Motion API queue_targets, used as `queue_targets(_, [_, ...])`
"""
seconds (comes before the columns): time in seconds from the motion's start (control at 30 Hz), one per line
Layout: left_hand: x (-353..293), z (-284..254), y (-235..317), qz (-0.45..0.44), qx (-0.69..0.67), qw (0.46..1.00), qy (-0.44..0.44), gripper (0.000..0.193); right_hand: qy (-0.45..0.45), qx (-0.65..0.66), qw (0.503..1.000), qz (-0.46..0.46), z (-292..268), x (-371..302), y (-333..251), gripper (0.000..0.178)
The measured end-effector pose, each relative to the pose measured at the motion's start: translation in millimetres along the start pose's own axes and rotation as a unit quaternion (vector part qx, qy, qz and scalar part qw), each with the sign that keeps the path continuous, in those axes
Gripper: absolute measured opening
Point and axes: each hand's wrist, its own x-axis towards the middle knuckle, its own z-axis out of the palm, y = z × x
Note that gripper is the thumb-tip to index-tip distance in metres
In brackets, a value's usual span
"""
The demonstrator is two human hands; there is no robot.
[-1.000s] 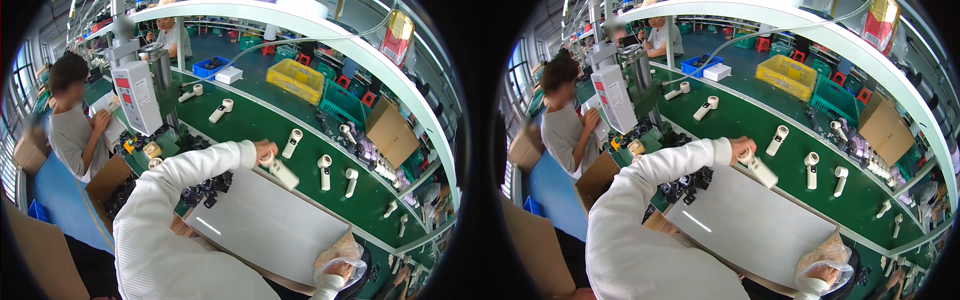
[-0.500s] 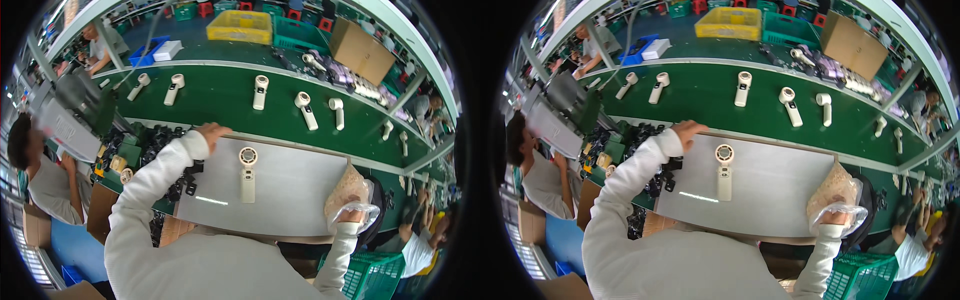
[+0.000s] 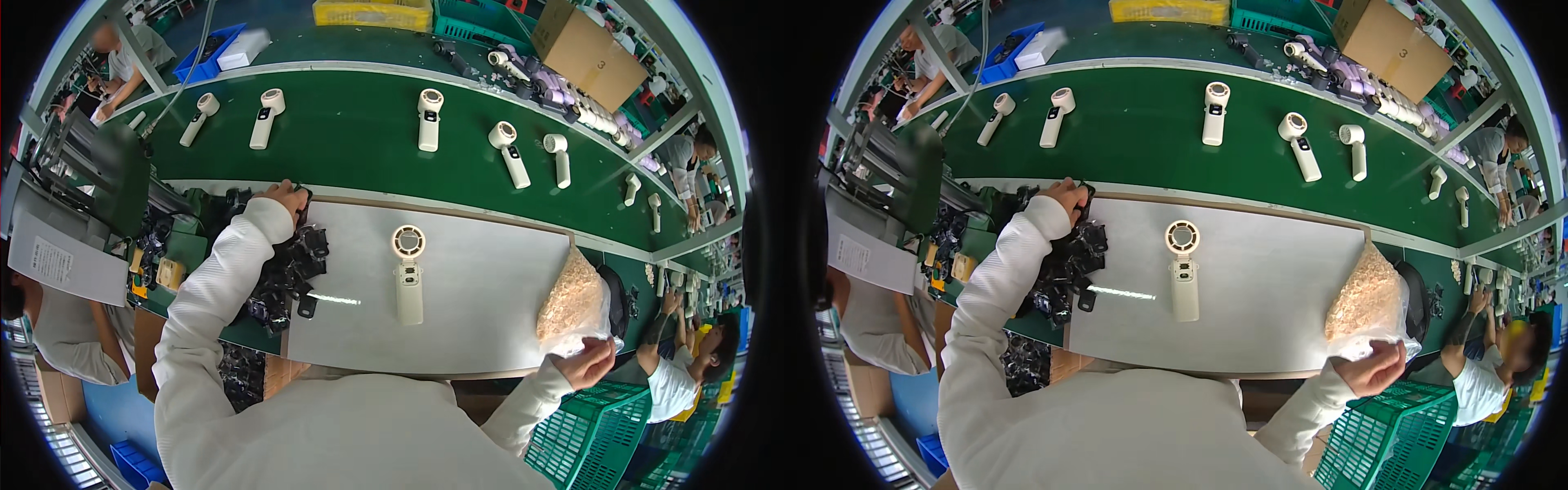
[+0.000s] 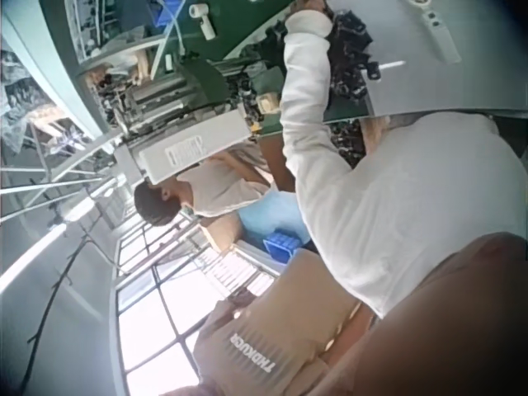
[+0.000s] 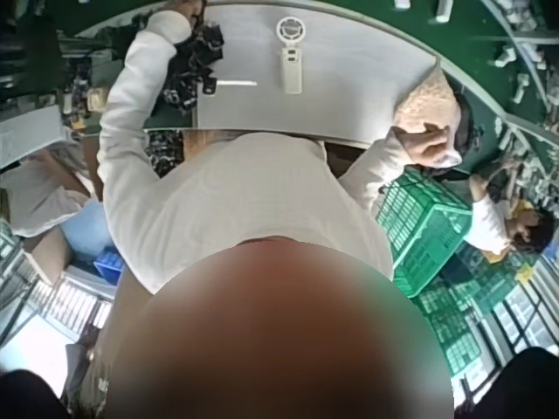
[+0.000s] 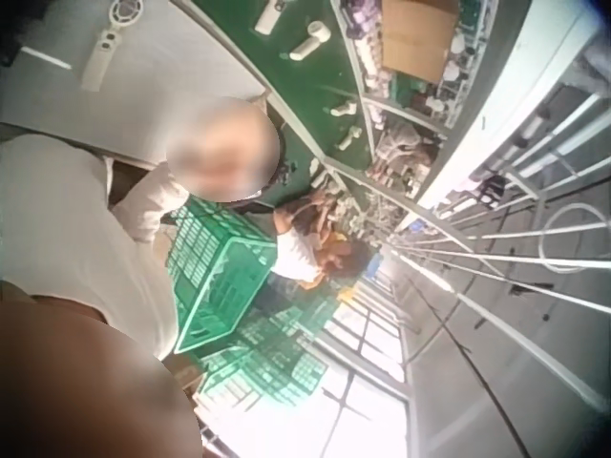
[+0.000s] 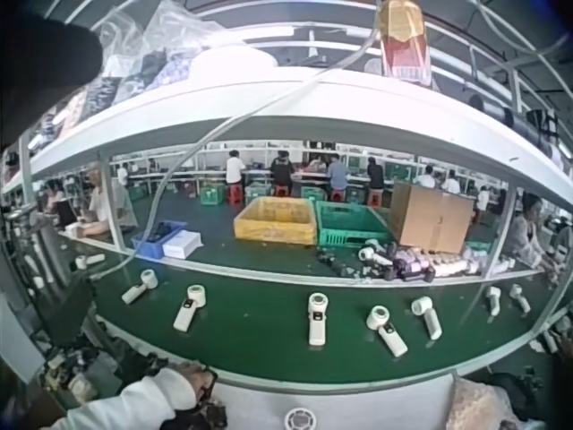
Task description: Manually assembling small plastic housings with internal components on a factory line.
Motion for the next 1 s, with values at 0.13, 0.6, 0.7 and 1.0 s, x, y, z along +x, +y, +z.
queue_targets(0.13, [6.1, 11.9, -12.3, 0.041, -0.053, 0.995, 0.068, 0.016, -0.261, 0.117, 0.957, 0.047, 100.8, -46.3, -0.5, 0.018])
queue_targets(0.6, [-90.8, -24.6, 83.0, 0.173, -0.450, 0.839, 0.252, 0.020, -0.634, 0.100, 0.762, -0.084, 125.1, -157.9, 10.3, 0.019])
queue_targets(0.7, [-84.6, 25.6, 120.0, 0.160, -0.557, 0.780, 0.238, 0.020, -0.594, 0.114, 0.795, -0.052, 124.1, -176.8, 17.2, 0.019])
queue_targets(1.0, [-60.6, 101.4, 155.8, 0.070, -0.705, 0.637, 0.302, 0.017, -0.602, 0.095, 0.790, 0.060, 123.6, -181.1, 26.6, 0.025])
